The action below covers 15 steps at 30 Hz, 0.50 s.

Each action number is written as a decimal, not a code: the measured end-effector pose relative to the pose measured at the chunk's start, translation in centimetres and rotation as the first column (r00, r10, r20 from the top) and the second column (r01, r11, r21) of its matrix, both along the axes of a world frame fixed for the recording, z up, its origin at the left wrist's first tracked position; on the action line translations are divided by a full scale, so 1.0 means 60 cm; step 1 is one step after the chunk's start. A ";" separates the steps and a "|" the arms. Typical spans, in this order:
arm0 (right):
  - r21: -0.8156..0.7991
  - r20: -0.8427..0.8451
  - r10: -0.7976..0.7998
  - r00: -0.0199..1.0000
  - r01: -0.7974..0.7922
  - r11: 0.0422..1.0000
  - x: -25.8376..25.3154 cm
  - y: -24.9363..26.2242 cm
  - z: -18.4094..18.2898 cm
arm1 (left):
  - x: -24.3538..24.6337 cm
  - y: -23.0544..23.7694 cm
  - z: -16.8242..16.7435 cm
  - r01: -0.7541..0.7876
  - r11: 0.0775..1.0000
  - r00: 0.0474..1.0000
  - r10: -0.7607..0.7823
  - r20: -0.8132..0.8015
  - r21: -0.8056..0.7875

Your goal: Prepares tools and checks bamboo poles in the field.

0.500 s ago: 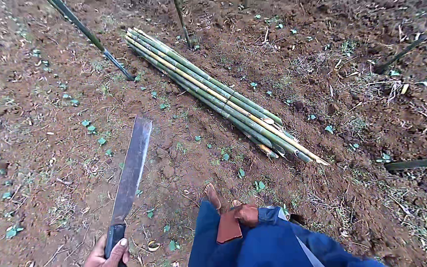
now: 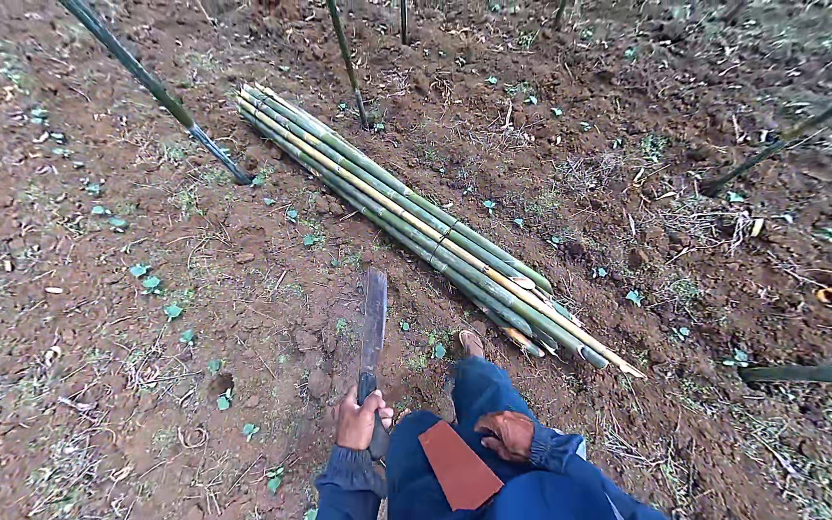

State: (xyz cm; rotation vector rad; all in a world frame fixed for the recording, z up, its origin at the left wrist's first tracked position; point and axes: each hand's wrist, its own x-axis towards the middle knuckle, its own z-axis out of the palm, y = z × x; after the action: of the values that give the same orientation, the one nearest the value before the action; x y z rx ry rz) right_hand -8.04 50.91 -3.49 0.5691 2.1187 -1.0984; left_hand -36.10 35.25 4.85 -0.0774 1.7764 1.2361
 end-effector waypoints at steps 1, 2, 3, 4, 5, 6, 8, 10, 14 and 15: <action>-0.010 0.001 0.004 1.000 -0.004 1.000 -0.003 0.020 -0.023 | -0.004 0.043 -0.022 -0.009 1.000 1.000 0.009 0.025 0.004; -0.024 0.013 0.018 1.000 -0.017 1.000 -0.009 0.043 -0.048 | -0.010 0.088 -0.047 -0.015 1.000 0.999 0.015 0.044 0.001; -0.038 0.028 0.035 0.999 -0.034 0.999 -0.015 0.068 -0.074 | -0.015 0.135 -0.074 -0.021 1.000 0.998 0.022 0.052 -0.008; -0.050 0.042 0.054 0.998 -0.052 0.997 -0.020 0.098 -0.098 | -0.017 0.184 -0.101 -0.030 0.999 0.998 0.031 0.056 -0.026; -0.070 0.060 0.067 0.996 -0.063 0.996 -0.027 0.132 -0.113 | -0.018 0.234 -0.125 -0.034 0.998 0.997 0.037 0.067 -0.048; -0.088 0.069 0.060 0.996 -0.054 0.995 -0.035 0.171 -0.125 | -0.020 0.289 -0.148 -0.036 0.997 0.996 0.041 0.077 -0.063; -0.113 0.041 -0.001 0.999 0.006 0.994 -0.040 0.250 -0.157 | -0.025 0.399 -0.194 -0.029 0.996 0.996 0.037 0.087 -0.090; -0.168 0.035 -0.077 0.996 0.082 0.982 -0.031 0.316 -0.173 | -0.026 0.500 -0.240 -0.006 0.993 0.994 0.019 0.107 -0.120; -0.239 0.080 -0.194 0.978 0.208 0.948 0.002 0.436 -0.204 | -0.050 0.699 -0.320 0.068 0.975 0.992 -0.044 0.117 -0.212; -0.264 0.102 -0.231 0.968 0.250 0.932 0.013 0.457 -0.207 | -0.057 0.743 -0.338 0.079 0.969 0.991 -0.052 0.120 -0.233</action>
State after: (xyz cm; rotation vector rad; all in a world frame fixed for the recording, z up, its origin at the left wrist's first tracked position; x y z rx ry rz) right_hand -7.27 78.35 -15.93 0.7340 1.8274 -1.4599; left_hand -39.51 79.81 -15.41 -0.2203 1.8057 0.9489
